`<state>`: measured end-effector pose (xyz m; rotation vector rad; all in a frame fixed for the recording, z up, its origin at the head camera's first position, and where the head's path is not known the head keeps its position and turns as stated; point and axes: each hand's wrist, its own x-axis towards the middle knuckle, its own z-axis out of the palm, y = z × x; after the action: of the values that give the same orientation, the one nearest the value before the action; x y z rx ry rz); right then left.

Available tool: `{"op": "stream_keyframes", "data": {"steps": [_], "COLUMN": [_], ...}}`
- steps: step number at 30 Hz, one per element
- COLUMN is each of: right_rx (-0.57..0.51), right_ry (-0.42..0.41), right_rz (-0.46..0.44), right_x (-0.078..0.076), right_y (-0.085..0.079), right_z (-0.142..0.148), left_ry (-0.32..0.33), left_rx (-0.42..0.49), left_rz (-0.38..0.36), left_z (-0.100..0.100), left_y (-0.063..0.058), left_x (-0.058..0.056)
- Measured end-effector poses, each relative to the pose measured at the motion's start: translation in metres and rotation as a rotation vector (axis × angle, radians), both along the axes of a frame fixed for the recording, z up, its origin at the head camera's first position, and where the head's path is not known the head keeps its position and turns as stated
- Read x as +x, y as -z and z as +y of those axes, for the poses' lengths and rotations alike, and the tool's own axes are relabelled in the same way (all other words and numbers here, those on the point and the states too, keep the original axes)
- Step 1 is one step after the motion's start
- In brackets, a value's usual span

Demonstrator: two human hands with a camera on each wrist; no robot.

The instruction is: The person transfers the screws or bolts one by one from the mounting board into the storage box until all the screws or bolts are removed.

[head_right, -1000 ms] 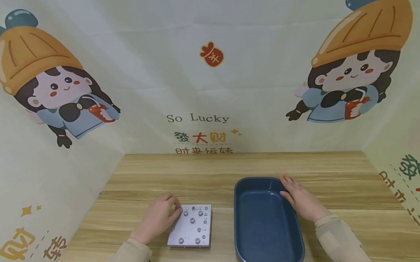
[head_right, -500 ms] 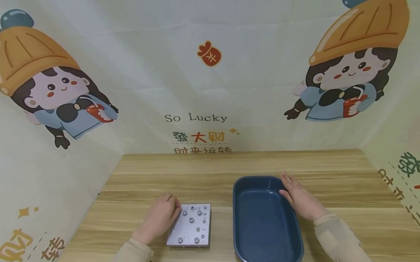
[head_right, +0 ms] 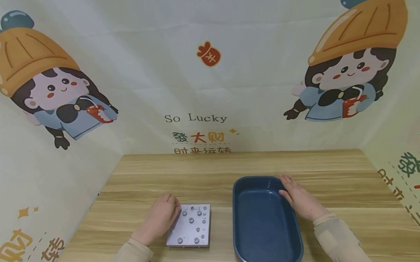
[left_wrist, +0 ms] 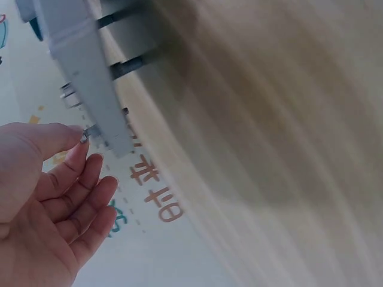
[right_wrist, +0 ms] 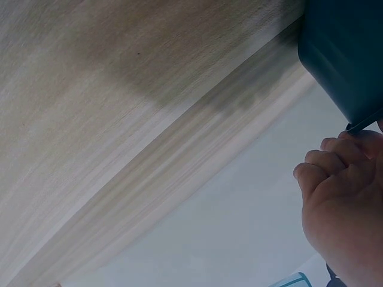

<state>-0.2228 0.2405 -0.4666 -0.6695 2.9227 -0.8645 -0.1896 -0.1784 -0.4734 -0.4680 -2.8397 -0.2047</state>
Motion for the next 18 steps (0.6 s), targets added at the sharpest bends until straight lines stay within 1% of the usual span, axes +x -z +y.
{"op": "stream_keyframes", "data": {"steps": [4, 8, 14, 18], "right_rx": [-0.001, 0.001, 0.001, -0.001], "right_ry": [0.001, 0.005, 0.006, 0.007], "right_rz": [0.005, 0.007, -0.005, -0.008], "right_x": [0.0, 0.0, 0.0, -0.001], "right_y": [0.001, 0.001, 0.001, 0.001], "right_z": [0.0, 0.0, 0.001, 0.001], "left_ry": [0.055, 0.101, 0.184, 0.272], "left_rx": [-0.001, -0.012, -0.051, -0.116], "left_rz": [0.069, 0.102, 0.121, 0.162], "left_z": [0.0, 0.005, 0.021, 0.037], "left_y": [-0.009, -0.025, -0.054, -0.077], "left_x": [-0.001, -0.003, -0.007, -0.009]}}
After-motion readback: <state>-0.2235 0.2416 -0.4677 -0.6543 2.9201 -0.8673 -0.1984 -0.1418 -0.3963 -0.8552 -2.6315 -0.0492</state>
